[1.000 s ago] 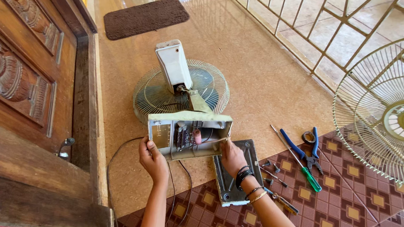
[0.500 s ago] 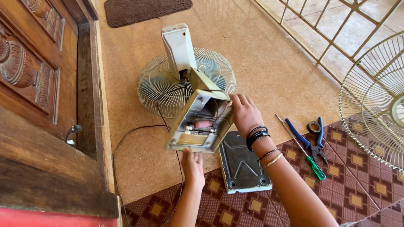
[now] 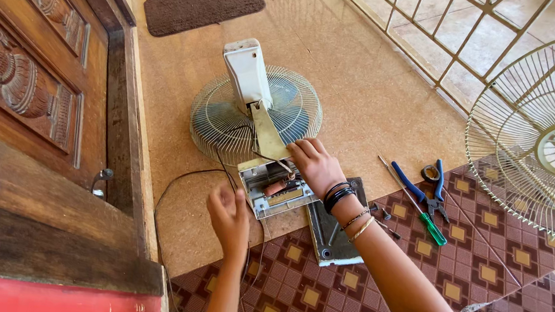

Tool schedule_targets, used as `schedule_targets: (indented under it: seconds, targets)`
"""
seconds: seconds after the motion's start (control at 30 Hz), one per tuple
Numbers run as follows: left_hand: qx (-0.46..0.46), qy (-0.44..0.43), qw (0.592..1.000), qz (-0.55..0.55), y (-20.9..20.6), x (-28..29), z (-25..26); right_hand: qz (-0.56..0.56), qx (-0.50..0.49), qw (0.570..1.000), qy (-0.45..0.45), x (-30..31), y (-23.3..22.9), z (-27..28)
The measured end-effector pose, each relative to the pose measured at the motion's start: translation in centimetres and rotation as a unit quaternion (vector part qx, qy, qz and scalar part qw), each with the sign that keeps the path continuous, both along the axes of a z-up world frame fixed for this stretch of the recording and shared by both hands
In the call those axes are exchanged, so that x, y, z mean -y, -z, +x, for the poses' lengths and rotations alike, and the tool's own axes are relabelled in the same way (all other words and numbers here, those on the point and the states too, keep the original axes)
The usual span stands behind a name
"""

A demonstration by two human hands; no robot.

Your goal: The person repairs a standing fan by connecting wires inside the base housing using a screwdriver and pliers. They then reattach the base cover and secure it with screws.

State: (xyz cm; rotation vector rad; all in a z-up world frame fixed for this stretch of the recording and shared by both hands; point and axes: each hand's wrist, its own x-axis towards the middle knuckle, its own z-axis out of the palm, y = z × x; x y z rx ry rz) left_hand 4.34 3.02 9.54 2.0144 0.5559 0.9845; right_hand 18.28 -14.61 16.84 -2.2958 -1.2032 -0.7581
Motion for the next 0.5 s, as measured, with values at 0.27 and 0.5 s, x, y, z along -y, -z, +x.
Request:
schedule_targets:
  seconds: [0.27, 0.5]
  targets:
    - [0.045, 0.174, 0.983, 0.028, -2.7, -0.4, 4.3, 0.171, -0.13, 0.977, 0.001, 0.8, 1.7, -1.2]
    - [0.019, 0.155, 0.987, -0.023, -3.0, -1.0, 4.2, 0.132, -0.238, 0.923, 0.273, 10.1, 11.0, -2.8]
